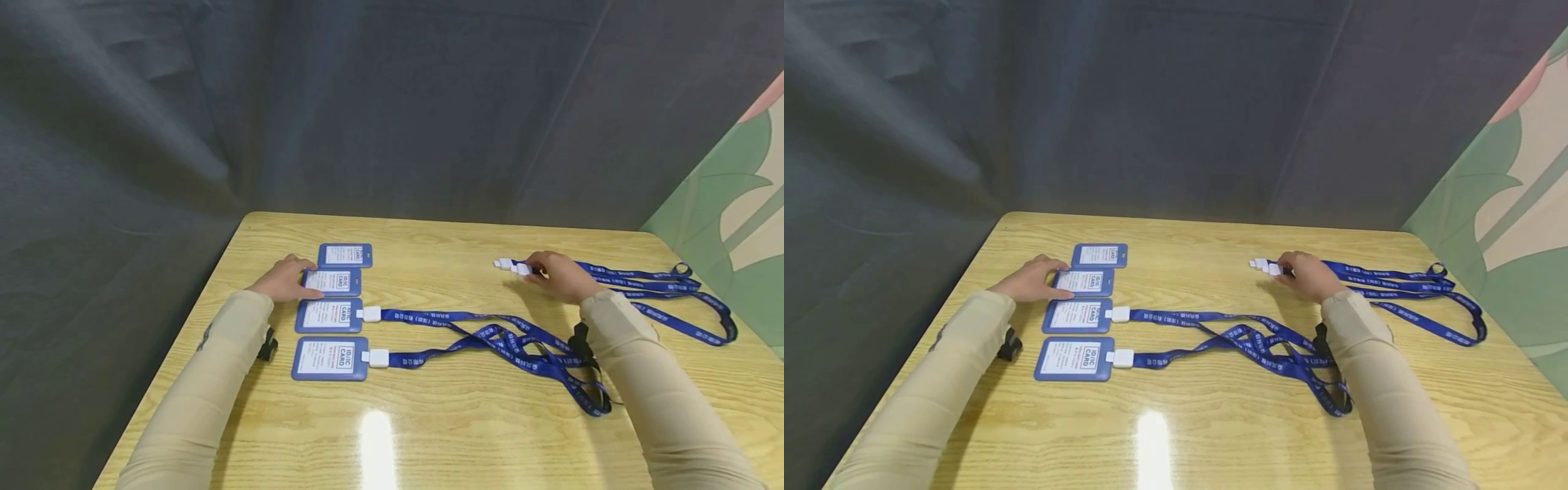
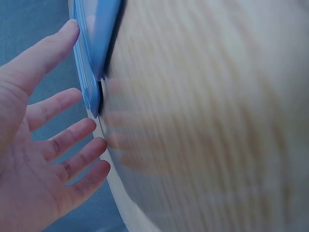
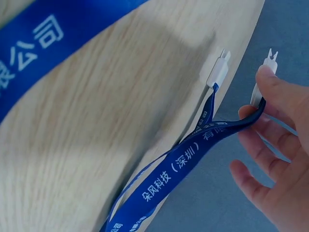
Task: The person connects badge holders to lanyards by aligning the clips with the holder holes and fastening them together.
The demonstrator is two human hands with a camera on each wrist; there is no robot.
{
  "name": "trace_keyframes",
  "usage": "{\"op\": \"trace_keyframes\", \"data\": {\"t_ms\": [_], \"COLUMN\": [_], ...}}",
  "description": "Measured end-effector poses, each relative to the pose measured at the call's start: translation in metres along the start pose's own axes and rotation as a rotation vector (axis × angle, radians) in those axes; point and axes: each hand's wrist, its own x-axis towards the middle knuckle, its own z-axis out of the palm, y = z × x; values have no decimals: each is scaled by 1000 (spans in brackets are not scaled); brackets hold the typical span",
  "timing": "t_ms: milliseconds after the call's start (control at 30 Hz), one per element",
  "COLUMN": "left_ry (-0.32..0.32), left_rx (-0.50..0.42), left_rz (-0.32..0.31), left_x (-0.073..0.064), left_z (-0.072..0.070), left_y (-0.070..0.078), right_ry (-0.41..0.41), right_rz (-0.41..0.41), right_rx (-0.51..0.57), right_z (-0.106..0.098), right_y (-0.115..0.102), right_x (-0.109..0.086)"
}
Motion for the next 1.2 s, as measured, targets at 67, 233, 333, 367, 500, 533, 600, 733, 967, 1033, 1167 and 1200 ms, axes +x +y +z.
{"op": "trace_keyframes", "data": {"t_ms": [67, 233, 333, 367, 500, 533, 600, 733, 967, 1033, 1167, 1200], "left_ry": [-5, -16, -20, -21, -23, -22, -22, -25, -34, -34, -32, -31], "left_rx": [-5, -6, 0, 3, 9, 10, 12, 13, 1, 3, 4, 4], "left_rz": [-6, -10, -7, -5, -1, 1, 2, 3, -17, -22, -28, -28], "left_x": [0, -1, -2, -2, -2, -2, -1, 0, 1, 0, -1, -1], "left_z": [-1, -2, -3, -3, -4, -4, -4, -3, -3, -2, -2, -2], "left_y": [1, 2, 3, 3, 4, 4, 3, 1, 1, 2, 3, 4], "right_ry": [3, 18, 23, 22, 13, 12, 11, 21, 26, 25, 22, 22], "right_rz": [-3, -12, -13, -10, 11, 14, 18, 5, -11, -10, -6, -7], "right_rx": [-3, -10, -8, -7, 7, 10, 9, 0, 16, 18, 16, 18], "right_z": [-1, -3, -4, -5, -7, -8, -9, -11, -14, -14, -13, -13], "right_y": [-1, -2, -2, -2, -2, -2, -2, -4, -10, -12, -13, -13], "right_x": [1, 1, 1, 1, 3, 3, 4, 5, 5, 5, 5, 6]}}
